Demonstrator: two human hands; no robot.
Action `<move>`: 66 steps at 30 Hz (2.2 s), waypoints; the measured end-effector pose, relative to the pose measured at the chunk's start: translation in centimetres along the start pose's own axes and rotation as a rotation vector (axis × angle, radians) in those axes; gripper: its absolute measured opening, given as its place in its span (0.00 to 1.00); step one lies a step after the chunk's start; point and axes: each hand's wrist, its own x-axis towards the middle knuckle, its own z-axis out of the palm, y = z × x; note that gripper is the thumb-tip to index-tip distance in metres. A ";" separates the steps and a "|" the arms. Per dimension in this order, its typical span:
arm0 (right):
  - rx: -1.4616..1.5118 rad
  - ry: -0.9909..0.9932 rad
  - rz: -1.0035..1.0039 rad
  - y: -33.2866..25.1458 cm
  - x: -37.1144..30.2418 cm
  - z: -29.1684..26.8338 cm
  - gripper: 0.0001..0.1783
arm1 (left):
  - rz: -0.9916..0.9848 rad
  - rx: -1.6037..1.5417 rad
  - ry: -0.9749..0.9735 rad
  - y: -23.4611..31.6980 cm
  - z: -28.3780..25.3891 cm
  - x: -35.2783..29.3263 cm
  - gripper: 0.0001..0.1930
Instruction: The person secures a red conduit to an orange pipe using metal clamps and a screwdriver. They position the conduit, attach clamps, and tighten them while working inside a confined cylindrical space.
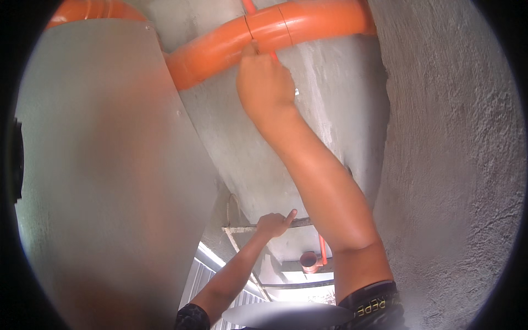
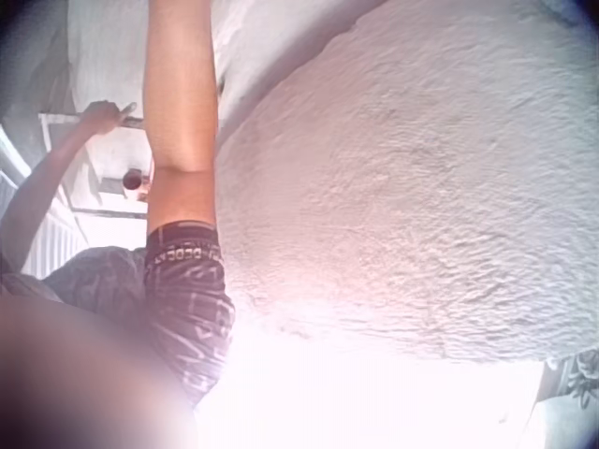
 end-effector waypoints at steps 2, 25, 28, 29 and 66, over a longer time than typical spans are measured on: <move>0.039 0.090 -0.047 -0.1 -0.7 -1.3 0.15 | -0.011 -0.003 -0.002 0.1 -0.2 0.1 0.56; -0.060 -0.074 -0.032 -1.5 1.6 -2.0 0.13 | 0.008 -0.011 0.022 0.2 0.0 0.1 0.57; 0.014 -0.194 0.004 -1.5 0.7 -3.3 0.15 | -0.022 -0.020 0.002 0.3 -0.2 0.0 0.57; 0.077 -0.199 0.048 -1.2 -0.2 -3.9 0.16 | -0.017 -0.007 0.024 0.4 -0.3 -0.1 0.57; 0.984 0.619 -0.701 1.4 3.5 2.0 0.24 | -0.003 -0.061 -0.013 0.7 -1.2 -0.2 0.52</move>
